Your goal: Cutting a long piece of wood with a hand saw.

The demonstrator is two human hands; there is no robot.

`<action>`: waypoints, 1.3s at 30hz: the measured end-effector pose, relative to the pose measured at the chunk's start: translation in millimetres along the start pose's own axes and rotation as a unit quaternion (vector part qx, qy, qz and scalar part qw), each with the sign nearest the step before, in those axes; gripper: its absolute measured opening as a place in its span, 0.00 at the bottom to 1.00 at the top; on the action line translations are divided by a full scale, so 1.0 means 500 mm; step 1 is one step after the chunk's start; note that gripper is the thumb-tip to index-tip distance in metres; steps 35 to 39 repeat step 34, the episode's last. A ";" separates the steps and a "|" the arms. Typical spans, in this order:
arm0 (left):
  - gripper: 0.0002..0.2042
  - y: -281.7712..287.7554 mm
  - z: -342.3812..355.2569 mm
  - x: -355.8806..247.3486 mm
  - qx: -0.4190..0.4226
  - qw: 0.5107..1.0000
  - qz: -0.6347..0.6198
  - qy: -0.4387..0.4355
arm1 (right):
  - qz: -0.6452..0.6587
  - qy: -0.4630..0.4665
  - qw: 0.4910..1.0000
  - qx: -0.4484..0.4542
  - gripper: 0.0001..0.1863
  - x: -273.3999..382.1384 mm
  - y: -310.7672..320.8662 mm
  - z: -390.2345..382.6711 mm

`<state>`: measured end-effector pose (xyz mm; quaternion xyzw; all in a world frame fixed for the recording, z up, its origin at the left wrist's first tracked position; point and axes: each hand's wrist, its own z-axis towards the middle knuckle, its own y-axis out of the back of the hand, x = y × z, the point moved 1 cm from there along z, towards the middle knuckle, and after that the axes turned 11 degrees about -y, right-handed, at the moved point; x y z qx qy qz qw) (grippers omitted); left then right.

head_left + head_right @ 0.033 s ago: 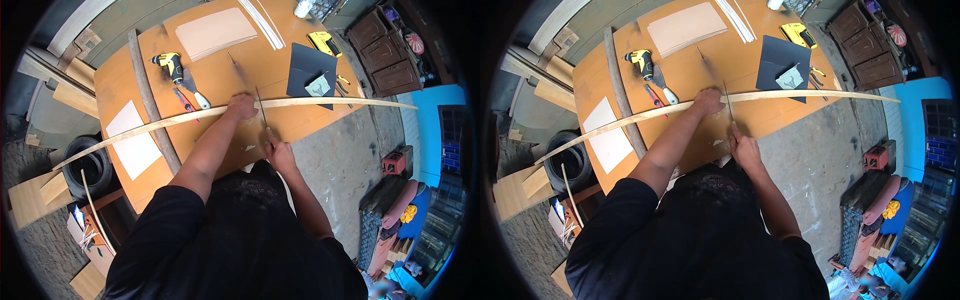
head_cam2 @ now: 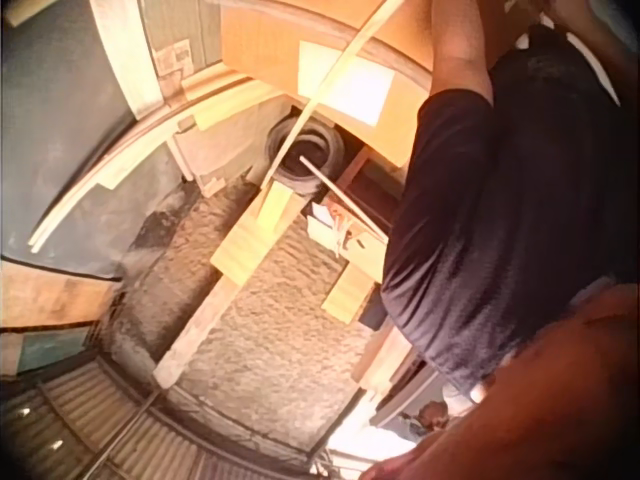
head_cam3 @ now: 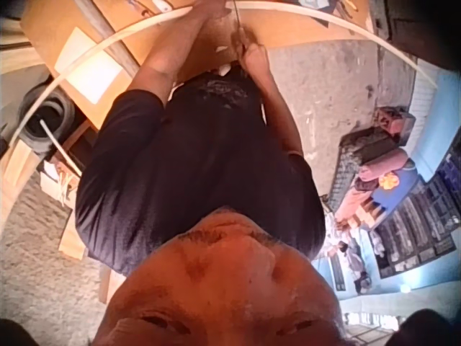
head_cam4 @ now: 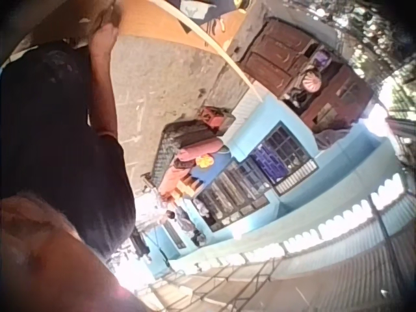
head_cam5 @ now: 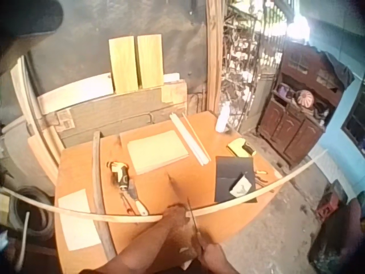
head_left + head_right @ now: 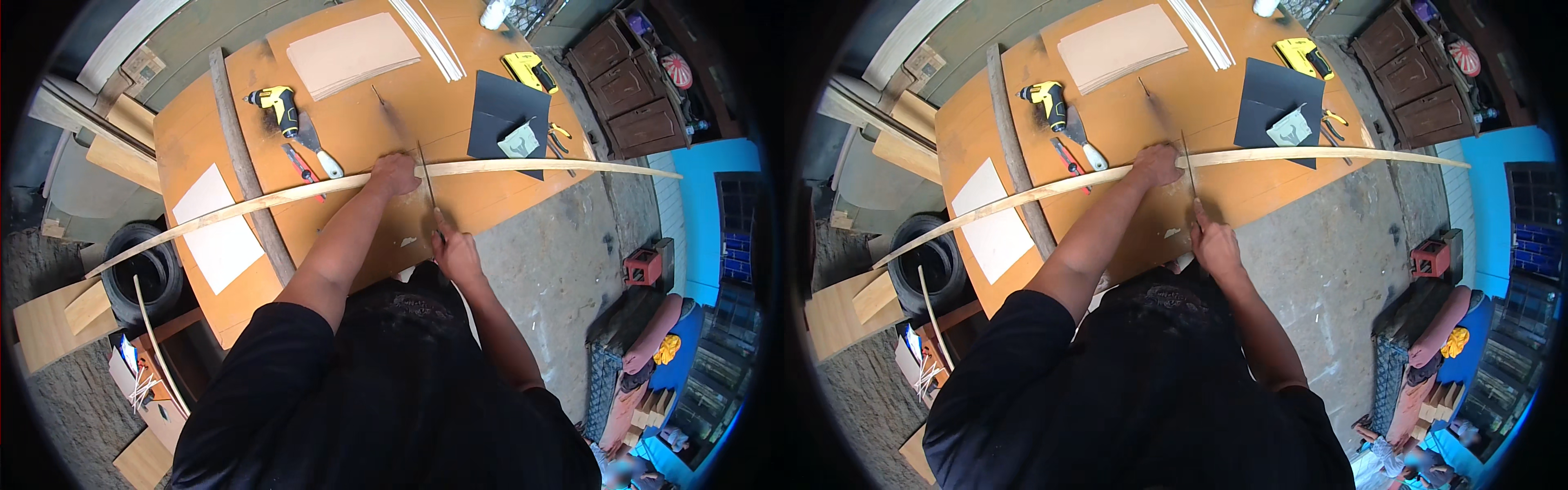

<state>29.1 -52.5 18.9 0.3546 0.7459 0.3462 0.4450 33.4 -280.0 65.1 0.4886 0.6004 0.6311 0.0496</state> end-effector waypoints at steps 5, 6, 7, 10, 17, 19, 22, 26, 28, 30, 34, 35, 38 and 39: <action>0.19 -0.010 -0.001 0.014 -0.021 1.000 -0.002 0.006 | 0.012 -0.059 0.995 0.075 0.25 0.022 0.053 -0.081; 0.19 -0.012 0.001 0.016 -0.014 1.000 -0.003 0.009 | 0.011 -0.057 0.995 0.076 0.25 0.029 0.066 -0.084; 0.19 -0.013 0.001 0.015 -0.013 1.000 -0.003 0.008 | 0.016 -0.072 0.993 0.090 0.25 0.034 0.077 -0.089; 0.20 -0.013 0.003 0.012 -0.012 1.000 0.012 -0.004 | -0.016 -0.055 0.996 0.073 0.25 0.013 0.049 -0.062; 0.20 -0.005 -0.008 0.010 -0.011 1.000 0.004 -0.002 | -0.015 -0.023 0.999 0.037 0.26 0.003 0.018 -0.033; 0.20 -0.007 -0.008 0.011 -0.013 1.000 0.003 0.002 | -0.002 -0.030 0.998 0.054 0.26 0.010 0.058 -0.077; 0.19 -0.005 -0.005 0.006 0.010 1.000 0.011 -0.001 | 0.007 -0.049 0.996 0.081 0.25 0.015 0.068 -0.078; 0.20 -0.007 -0.003 0.006 -0.001 1.000 0.010 -0.011 | -0.004 -0.005 1.000 0.018 0.24 0.007 0.019 -0.005; 0.20 -0.005 -0.006 0.005 -0.007 1.000 0.010 -0.012 | -0.019 -0.013 1.000 0.015 0.24 0.011 0.008 -0.009; 0.19 0.001 -0.009 0.004 -0.005 1.000 0.011 -0.006 | -0.035 -0.021 0.999 0.014 0.24 0.015 0.015 -0.024; 0.20 0.000 -0.009 0.006 0.006 1.000 0.014 -0.005 | 0.005 -0.027 0.997 0.077 0.28 -0.010 0.041 -0.106; 0.20 0.000 -0.009 0.006 0.006 1.000 0.014 -0.005 | 0.005 -0.027 0.997 0.077 0.28 -0.010 0.041 -0.106; 0.20 0.000 -0.009 0.006 0.006 1.000 0.014 -0.005 | 0.005 -0.027 0.997 0.077 0.28 -0.010 0.041 -0.106; 0.20 0.000 -0.009 0.006 0.006 1.000 0.014 -0.005 | 0.005 -0.027 0.997 0.077 0.28 -0.010 0.041 -0.106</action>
